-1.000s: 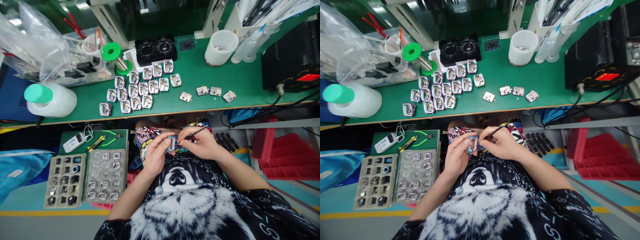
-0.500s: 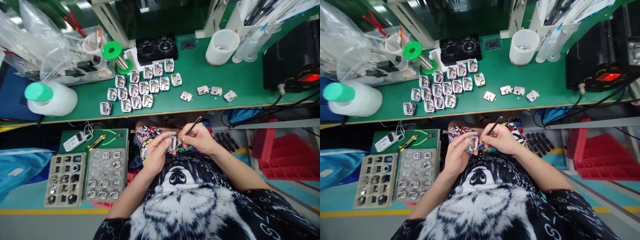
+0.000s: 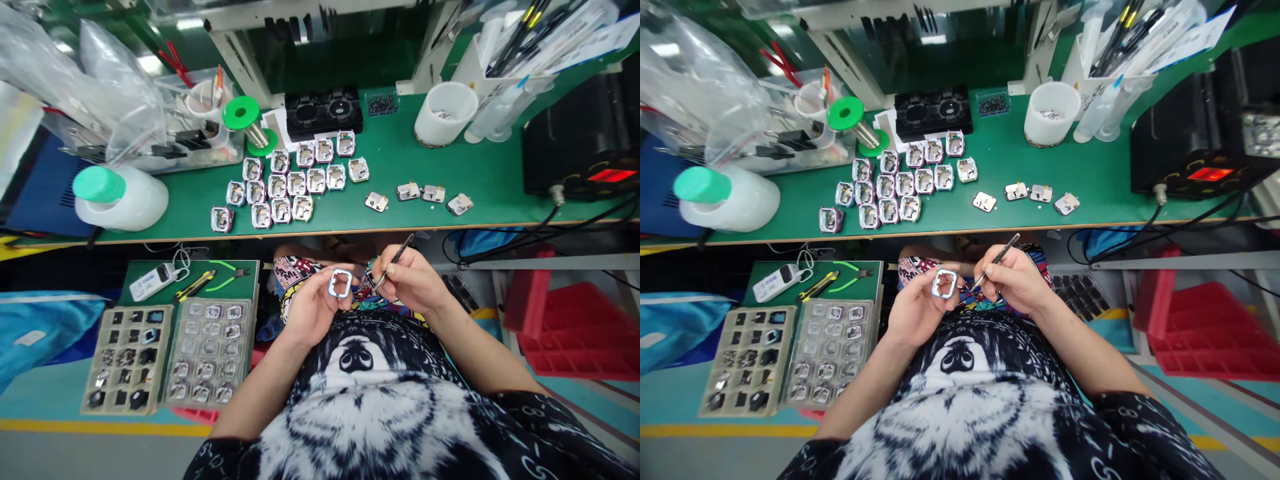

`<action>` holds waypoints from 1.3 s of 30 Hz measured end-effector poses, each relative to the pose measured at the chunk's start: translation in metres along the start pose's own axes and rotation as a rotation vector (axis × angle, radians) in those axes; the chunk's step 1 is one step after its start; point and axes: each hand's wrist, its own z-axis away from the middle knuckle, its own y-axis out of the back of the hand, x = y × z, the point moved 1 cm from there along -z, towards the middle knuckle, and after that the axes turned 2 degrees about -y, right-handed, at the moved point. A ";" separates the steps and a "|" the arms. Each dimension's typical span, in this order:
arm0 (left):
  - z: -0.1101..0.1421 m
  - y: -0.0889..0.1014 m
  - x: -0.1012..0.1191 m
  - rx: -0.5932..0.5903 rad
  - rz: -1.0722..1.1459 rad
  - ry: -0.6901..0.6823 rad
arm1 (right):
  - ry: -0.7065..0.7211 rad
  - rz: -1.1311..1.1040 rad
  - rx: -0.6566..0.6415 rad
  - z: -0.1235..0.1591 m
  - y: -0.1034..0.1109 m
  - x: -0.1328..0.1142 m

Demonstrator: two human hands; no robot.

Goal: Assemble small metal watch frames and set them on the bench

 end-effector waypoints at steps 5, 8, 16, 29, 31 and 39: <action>-0.012 -0.007 0.025 0.103 -0.522 -0.441 | 0.005 -0.047 0.054 -0.002 0.009 -0.013; -0.033 -0.022 0.047 0.119 -0.899 -0.749 | 0.040 -0.023 0.097 -0.001 0.011 -0.018; -0.101 -0.053 0.069 0.148 -1.689 -0.978 | 0.093 0.020 0.135 0.009 0.010 -0.010; -0.027 0.017 0.024 0.046 -0.686 -0.278 | -0.083 0.203 0.113 0.017 0.007 -0.008; -0.009 0.064 0.009 0.191 -0.639 -0.176 | -0.117 0.225 0.088 0.013 0.010 -0.001; 0.096 0.265 0.025 1.052 -0.786 -0.155 | -0.182 0.244 0.034 -0.006 0.005 0.021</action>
